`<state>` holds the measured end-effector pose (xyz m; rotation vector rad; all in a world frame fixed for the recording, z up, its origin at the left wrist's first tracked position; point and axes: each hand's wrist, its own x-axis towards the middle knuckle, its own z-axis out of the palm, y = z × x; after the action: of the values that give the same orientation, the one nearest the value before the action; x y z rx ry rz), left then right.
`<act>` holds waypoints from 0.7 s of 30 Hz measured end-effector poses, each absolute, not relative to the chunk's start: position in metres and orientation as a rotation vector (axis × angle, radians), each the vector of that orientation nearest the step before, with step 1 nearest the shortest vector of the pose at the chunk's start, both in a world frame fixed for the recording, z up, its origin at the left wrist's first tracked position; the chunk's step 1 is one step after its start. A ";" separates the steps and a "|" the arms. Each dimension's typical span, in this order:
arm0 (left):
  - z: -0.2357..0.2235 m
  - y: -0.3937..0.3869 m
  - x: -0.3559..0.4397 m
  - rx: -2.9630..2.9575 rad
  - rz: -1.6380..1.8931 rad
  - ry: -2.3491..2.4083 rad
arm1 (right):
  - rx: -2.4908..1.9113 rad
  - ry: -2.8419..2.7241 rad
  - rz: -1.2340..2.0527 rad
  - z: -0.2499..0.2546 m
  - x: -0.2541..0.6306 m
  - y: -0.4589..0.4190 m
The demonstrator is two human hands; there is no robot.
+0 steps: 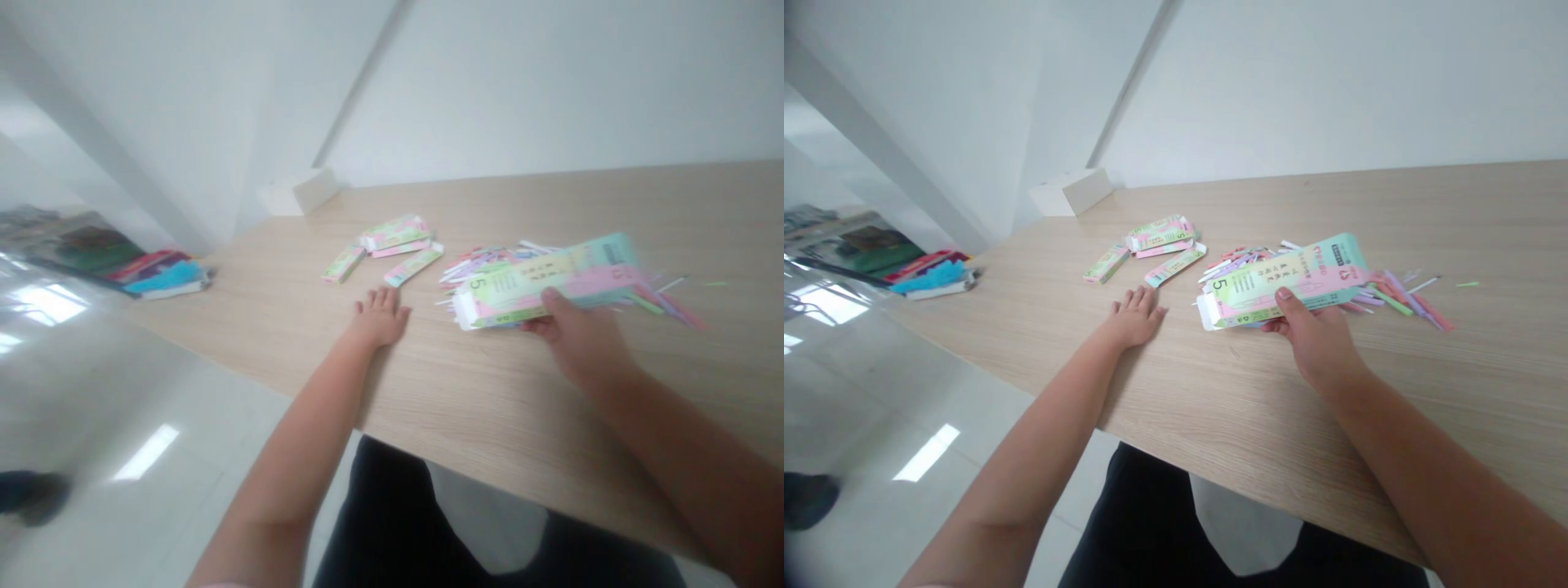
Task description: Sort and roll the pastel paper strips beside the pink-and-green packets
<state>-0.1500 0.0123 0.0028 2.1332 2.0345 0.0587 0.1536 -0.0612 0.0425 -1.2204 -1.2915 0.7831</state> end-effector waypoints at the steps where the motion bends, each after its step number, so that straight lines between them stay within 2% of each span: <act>1: 0.003 0.017 -0.161 2.081 0.069 2.105 | -1.246 -1.256 0.799 0.043 0.153 -0.062; 4: 0.003 0.027 -0.181 1.991 0.213 2.275 | -1.281 -1.163 0.863 0.043 0.150 -0.063; 7: 0.004 0.028 -0.178 2.126 0.592 2.204 | -1.216 -1.147 0.943 0.039 0.150 -0.062; 10: 0.009 0.018 -0.149 2.207 1.096 1.641 | -1.146 -1.223 1.022 0.035 0.152 -0.060; 13: 0.017 0.001 -0.109 1.822 1.346 1.087 | -1.103 -1.397 1.136 0.034 0.154 -0.061; 15: 0.022 -0.012 -0.088 1.447 1.311 0.840 | -1.068 -1.515 1.223 0.035 0.152 -0.064; 21: 0.031 -0.044 -0.062 1.107 0.636 0.442 | -0.980 -1.582 1.532 0.028 0.140 -0.073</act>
<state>-0.0621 -0.0436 0.0310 1.1074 0.4418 0.6360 0.1405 -0.0731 0.0281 -0.9795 -1.5825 1.5316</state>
